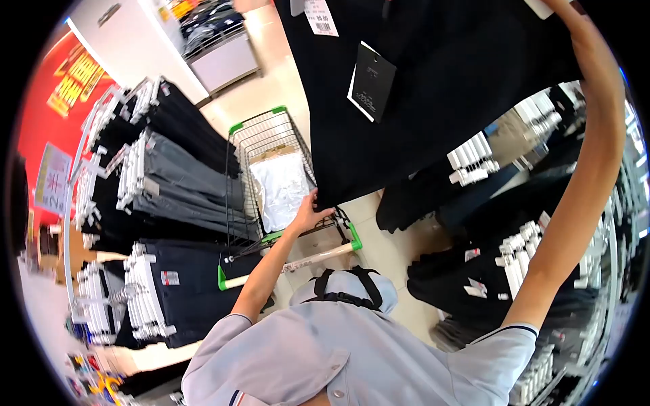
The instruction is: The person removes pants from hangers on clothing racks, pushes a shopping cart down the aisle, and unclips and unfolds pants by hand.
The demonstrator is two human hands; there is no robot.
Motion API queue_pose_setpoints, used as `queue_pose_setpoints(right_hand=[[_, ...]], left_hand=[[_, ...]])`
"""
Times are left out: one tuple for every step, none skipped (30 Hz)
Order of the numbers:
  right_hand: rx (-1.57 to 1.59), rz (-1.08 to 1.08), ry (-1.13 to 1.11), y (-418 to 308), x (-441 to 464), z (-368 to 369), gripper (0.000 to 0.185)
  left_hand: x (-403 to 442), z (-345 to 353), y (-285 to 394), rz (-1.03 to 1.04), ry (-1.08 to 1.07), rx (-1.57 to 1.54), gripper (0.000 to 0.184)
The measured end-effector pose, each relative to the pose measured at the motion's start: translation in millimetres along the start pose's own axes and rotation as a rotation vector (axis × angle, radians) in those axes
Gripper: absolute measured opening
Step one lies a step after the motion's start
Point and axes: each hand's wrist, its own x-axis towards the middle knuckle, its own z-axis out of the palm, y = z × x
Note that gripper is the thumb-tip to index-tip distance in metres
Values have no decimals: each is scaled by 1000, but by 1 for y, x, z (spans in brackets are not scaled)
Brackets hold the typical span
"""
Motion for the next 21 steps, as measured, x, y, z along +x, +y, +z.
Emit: queue_pose_setpoints(right_hand=[[106, -31, 18, -12, -2, -7, 35], [211, -62, 38, -26, -4, -14, 33], [316, -95, 59, -40, -4, -21, 31], [420, -131, 80, -53, -3, -28, 29], [476, -34, 78, -64, 4, -36, 27], [488, -54, 60, -69, 3, -47, 27], [486, -50, 75, -79, 1, -54, 27], [485, -46, 90, -88, -1, -60, 27], [448, -114, 78, -90, -2, -68, 27], [415, -107, 92, -97, -6, -72, 27], [379, -85, 105, -104, -10, -79, 27], [344, -67, 118, -111, -14, -84, 27], [313, -50, 129, -118, -16, -91, 27], [282, -35, 140, -125, -19, -97, 27], [250, -16, 155, -135, -24, -102, 27], [222, 0, 170, -142, -25, -110, 27], [192, 18, 184, -150, -25, -117, 27], [167, 36, 201, -160, -25, -122, 27], [146, 52, 212, -167, -24, -128, 27], [125, 69, 224, -173, -23, -134, 27], [107, 87, 236, -179, -22, -140, 27]], left_hand=[[8, 2, 7, -58, 65, 8, 103], [16, 3, 14, -115, 131, 16, 106], [32, 11, -6, -59, 179, 99, 111], [44, 10, -3, -68, 178, 136, 113], [55, 6, -1, -89, 122, 77, 116], [67, 0, 3, -111, 65, 20, 118], [74, -7, 15, 0, 43, 117, 120], [82, -16, 27, 25, -34, 67, 121], [90, -20, 36, 89, -136, -50, 121], [94, -23, 48, 145, -238, -169, 120], [101, -27, 60, 156, -262, -173, 120], [109, -31, 84, 56, -458, -108, 112], [118, -28, 95, -44, -653, -36, 105], [123, -22, 104, -31, -677, -40, 105], [129, -14, 109, 33, -651, -75, 88], [137, -4, 107, 93, -623, -112, 71], [148, 8, 105, 215, -606, -198, 45], [163, 22, 99, 332, -583, -285, 21], [171, 17, 122, 297, -671, -407, 27], [183, 18, 127, 376, -529, -233, 38], [203, 19, 136, 847, -206, -112, 34]])
